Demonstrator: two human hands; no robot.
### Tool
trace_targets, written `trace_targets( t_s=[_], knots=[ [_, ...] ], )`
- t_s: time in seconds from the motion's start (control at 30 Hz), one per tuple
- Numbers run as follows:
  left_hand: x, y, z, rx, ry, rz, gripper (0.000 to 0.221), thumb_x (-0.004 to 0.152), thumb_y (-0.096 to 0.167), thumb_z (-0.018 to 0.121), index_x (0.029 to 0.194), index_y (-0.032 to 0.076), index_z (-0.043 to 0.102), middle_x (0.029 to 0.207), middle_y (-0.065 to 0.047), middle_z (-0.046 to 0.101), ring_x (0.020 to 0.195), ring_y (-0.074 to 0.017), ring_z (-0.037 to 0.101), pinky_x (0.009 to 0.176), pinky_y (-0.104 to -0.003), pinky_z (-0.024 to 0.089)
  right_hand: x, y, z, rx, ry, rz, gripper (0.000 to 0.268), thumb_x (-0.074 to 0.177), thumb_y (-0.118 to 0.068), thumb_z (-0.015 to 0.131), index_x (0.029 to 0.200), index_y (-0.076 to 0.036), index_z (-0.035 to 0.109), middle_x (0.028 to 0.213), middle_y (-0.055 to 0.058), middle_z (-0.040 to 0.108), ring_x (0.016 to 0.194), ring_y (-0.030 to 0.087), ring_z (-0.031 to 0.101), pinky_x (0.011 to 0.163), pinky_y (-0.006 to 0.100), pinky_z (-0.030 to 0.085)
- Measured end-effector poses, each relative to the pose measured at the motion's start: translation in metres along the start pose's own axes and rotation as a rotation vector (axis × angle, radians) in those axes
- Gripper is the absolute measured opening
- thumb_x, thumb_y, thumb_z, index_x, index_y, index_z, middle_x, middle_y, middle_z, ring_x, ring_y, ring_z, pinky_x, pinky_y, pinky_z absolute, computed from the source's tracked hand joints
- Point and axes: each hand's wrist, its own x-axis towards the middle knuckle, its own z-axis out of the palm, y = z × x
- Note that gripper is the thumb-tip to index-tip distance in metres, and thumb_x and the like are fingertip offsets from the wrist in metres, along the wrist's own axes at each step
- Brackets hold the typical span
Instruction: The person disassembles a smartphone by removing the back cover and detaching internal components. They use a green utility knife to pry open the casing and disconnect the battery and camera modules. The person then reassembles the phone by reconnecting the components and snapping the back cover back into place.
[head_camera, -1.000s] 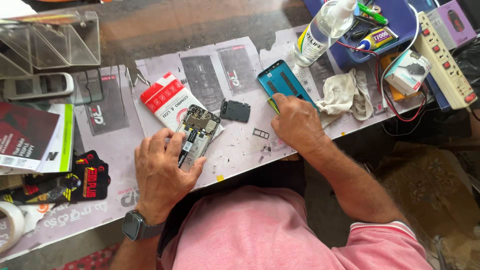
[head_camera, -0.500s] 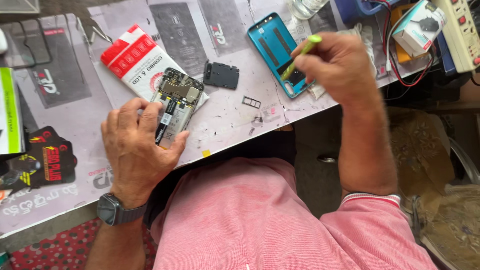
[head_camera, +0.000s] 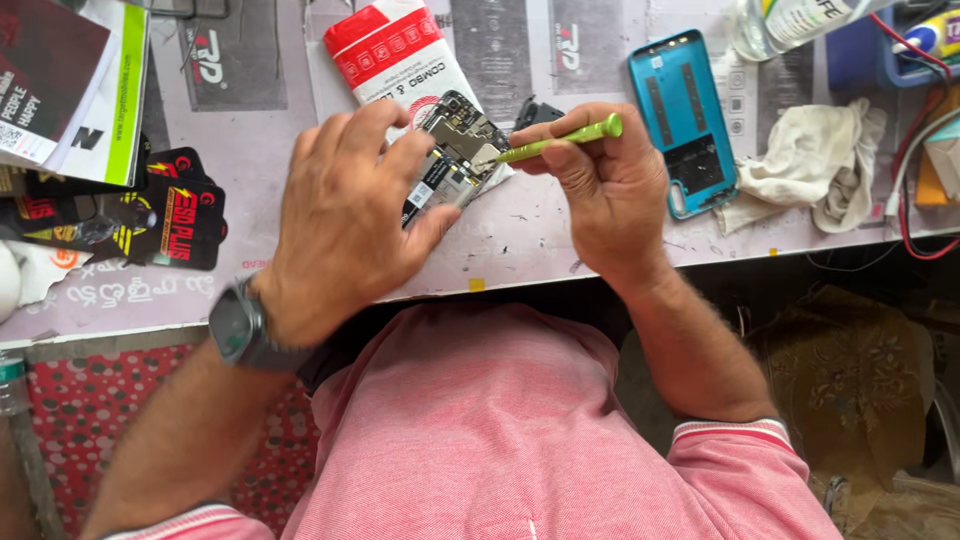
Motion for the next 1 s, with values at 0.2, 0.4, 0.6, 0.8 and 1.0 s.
trace_targets(
  t_s=[0.2,0.4,0.6,0.8,1.0],
  knots=[
    [0.031,-0.039,0.009,-0.129,-0.1,0.132,0.036,0.082,0.022,0.086,0.109,0.004,0.071,0.12,-0.012,0.064,0.109,-0.031,0.062,0.093,-0.045,0.047,-0.003,0.006,0.013,-0.121,0.022,-0.08,0.018,0.116,-0.005,0.058,0.126,0.001,0.045,0.115,0.021,0.073,0.107,0.021,0.075,0.096,0.031,0.064],
    [0.045,-0.056,0.012,-0.255,-0.207,0.133,0.032,0.076,0.017,0.087,0.099,0.003,0.069,0.105,-0.013,0.065,0.094,-0.0324,0.064,0.084,-0.045,0.05,-0.007,0.021,0.013,-0.055,0.046,-0.05,0.019,0.116,-0.004,0.059,0.127,0.0,0.044,0.117,0.023,0.071,0.109,0.022,0.073,0.098,0.033,0.064],
    [0.05,-0.065,0.015,-0.353,-0.219,0.122,0.04,0.072,0.02,0.089,0.101,0.003,0.067,0.099,-0.012,0.065,0.092,-0.0322,0.065,0.081,-0.046,0.05,-0.005,0.023,0.005,0.112,0.096,0.007,0.02,0.115,-0.009,0.061,0.126,-0.002,0.046,0.114,0.023,0.072,0.103,0.024,0.076,0.094,0.037,0.067],
    [0.05,-0.069,0.015,-0.359,-0.199,0.155,0.039,0.072,0.021,0.089,0.099,0.004,0.067,0.101,-0.011,0.065,0.097,-0.034,0.064,0.083,-0.047,0.049,-0.005,0.019,0.0,0.088,0.118,0.019,0.022,0.115,-0.008,0.064,0.126,-0.003,0.046,0.114,0.024,0.072,0.104,0.026,0.076,0.094,0.039,0.067],
    [0.05,-0.069,0.015,-0.356,-0.217,0.155,0.036,0.074,0.021,0.088,0.099,0.006,0.068,0.101,-0.011,0.064,0.098,-0.0332,0.064,0.084,-0.048,0.048,-0.01,0.028,0.01,0.012,0.099,0.041,0.021,0.114,-0.003,0.063,0.125,-0.002,0.045,0.117,0.025,0.071,0.107,0.025,0.073,0.098,0.037,0.063]
  ],
)
